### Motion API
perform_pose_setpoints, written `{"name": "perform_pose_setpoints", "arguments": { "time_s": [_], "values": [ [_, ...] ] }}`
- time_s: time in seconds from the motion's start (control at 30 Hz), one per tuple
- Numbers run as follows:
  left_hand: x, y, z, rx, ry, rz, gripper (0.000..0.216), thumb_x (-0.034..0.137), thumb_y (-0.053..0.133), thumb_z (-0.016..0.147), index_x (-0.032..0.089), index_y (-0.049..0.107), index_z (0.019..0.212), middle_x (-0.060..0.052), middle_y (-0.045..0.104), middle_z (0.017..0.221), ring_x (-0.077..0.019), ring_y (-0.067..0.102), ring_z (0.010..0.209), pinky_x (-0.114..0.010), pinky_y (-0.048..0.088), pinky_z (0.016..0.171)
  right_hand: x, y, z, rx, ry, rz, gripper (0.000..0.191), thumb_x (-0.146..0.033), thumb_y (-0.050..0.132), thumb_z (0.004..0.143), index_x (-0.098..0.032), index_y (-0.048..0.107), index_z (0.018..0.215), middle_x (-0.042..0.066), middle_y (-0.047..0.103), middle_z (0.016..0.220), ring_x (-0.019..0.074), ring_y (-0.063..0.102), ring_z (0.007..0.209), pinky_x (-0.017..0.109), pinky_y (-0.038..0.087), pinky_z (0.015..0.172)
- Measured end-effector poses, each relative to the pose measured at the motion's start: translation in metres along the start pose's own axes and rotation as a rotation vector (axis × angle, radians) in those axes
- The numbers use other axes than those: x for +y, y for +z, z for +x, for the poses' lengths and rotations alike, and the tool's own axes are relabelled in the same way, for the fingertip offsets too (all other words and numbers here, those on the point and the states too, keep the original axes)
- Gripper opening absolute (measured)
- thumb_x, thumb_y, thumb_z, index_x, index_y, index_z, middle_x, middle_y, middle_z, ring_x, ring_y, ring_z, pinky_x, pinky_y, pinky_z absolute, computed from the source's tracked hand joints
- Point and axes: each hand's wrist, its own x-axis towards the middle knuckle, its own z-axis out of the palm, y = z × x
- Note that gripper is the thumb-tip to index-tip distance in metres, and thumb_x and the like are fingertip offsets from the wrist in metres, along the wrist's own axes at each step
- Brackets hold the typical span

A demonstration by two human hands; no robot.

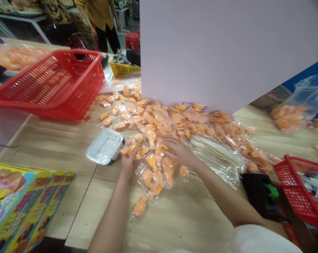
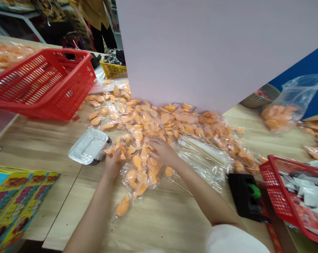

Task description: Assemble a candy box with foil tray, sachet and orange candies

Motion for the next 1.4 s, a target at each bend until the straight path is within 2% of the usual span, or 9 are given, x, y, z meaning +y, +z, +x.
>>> {"name": "perform_pose_setpoints", "arguments": {
  "time_s": [0.2, 0.33, 0.47, 0.6, 0.8, 1.0, 1.07, 1.23, 1.4],
  "values": [
    [-0.001, 0.000, 0.000, 0.020, -0.025, -0.003, 0.051, 0.042, 0.084, 0.069, 0.022, 0.063, 0.111, -0.006, 0.073, 0.104, -0.0217, 0.070, 0.094, -0.038, 0.054, 0.089, 0.020, -0.003, 0.010, 0.244, 0.258, -0.207, 0.055, -0.024, 0.051, 0.091, -0.026, 0.047, 0.146, 0.014, 0.048, 0.148, 0.0297, 0.045, 0.137, 0.052, 0.040, 0.112],
    [-0.001, 0.000, 0.001, 0.002, -0.013, 0.035, 0.046, 0.043, 0.084, 0.069, 0.022, 0.065, 0.105, -0.006, 0.072, 0.104, -0.0221, 0.069, 0.095, -0.038, 0.053, 0.089, 0.042, -0.010, 0.050, 0.090, 0.276, -0.351, 0.082, -0.019, 0.068, 0.081, -0.025, 0.033, 0.155, 0.017, 0.026, 0.161, 0.0372, 0.029, 0.147, 0.055, 0.039, 0.110],
    [-0.001, -0.001, 0.001, -0.001, -0.008, 0.056, 0.043, 0.042, 0.082, 0.071, 0.022, 0.066, 0.106, -0.006, 0.073, 0.104, -0.0226, 0.070, 0.096, -0.039, 0.053, 0.090, 0.054, -0.033, 0.096, 0.023, 0.241, -0.269, 0.053, -0.015, 0.056, 0.088, -0.025, 0.056, 0.141, 0.011, 0.058, 0.140, 0.0275, 0.057, 0.126, 0.041, 0.048, 0.102],
    [-0.002, -0.001, 0.000, 0.010, -0.001, 0.042, 0.053, 0.043, 0.083, 0.070, 0.025, 0.064, 0.116, -0.005, 0.072, 0.106, -0.0228, 0.070, 0.097, -0.039, 0.054, 0.090, 0.056, -0.065, 0.114, 0.288, 0.284, -0.138, 0.035, -0.016, 0.051, 0.091, -0.022, 0.071, 0.118, 0.006, 0.073, 0.118, 0.0228, 0.066, 0.107, 0.037, 0.050, 0.099],
    [-0.001, 0.001, 0.000, -0.014, -0.013, 0.016, 0.050, 0.041, 0.083, 0.071, 0.023, 0.065, 0.114, -0.006, 0.072, 0.106, -0.0219, 0.070, 0.096, -0.037, 0.055, 0.088, 0.048, -0.071, 0.093, 0.584, 0.294, -0.069, 0.036, -0.022, 0.050, 0.092, -0.020, 0.069, 0.123, 0.006, 0.073, 0.116, 0.0223, 0.066, 0.104, 0.036, 0.050, 0.096],
    [-0.001, 0.001, 0.000, -0.018, 0.038, 0.058, 0.045, 0.042, 0.082, 0.071, 0.019, 0.066, 0.107, -0.008, 0.072, 0.105, -0.0224, 0.069, 0.098, -0.037, 0.053, 0.090, 0.045, -0.055, 0.072, 0.077, 0.250, -0.274, 0.031, -0.033, 0.063, 0.086, -0.020, 0.073, 0.112, 0.011, 0.071, 0.116, 0.0299, 0.064, 0.112, 0.043, 0.049, 0.099],
    [-0.001, 0.002, -0.001, -0.016, 0.017, 0.058, 0.052, 0.043, 0.083, 0.070, 0.019, 0.064, 0.113, -0.008, 0.072, 0.105, -0.0232, 0.069, 0.097, -0.038, 0.052, 0.090, 0.037, -0.051, 0.078, 0.024, 0.190, -0.307, 0.038, -0.043, 0.068, 0.084, -0.020, 0.072, 0.114, 0.014, 0.067, 0.125, 0.0330, 0.059, 0.120, 0.047, 0.046, 0.104],
    [0.001, 0.005, -0.004, -0.008, 0.021, 0.078, 0.054, 0.043, 0.084, 0.067, 0.019, 0.064, 0.111, -0.008, 0.072, 0.106, -0.0233, 0.069, 0.096, -0.036, 0.053, 0.087, -0.001, -0.018, 0.144, 0.088, -0.001, -0.370, 0.064, -0.049, 0.068, 0.084, -0.021, 0.053, 0.140, 0.018, 0.050, 0.145, 0.0364, 0.039, 0.140, 0.057, 0.033, 0.114],
    [0.003, 0.006, -0.003, 0.016, 0.024, 0.056, 0.055, 0.046, 0.086, 0.064, 0.020, 0.064, 0.108, -0.007, 0.072, 0.105, -0.0236, 0.069, 0.096, -0.035, 0.053, 0.086, -0.024, 0.037, 0.223, -0.269, 0.069, -0.592, 0.114, -0.048, 0.085, 0.066, -0.031, 0.021, 0.158, 0.019, 0.011, 0.165, 0.0498, 0.009, 0.148, 0.074, 0.018, 0.109]
  ]
}}
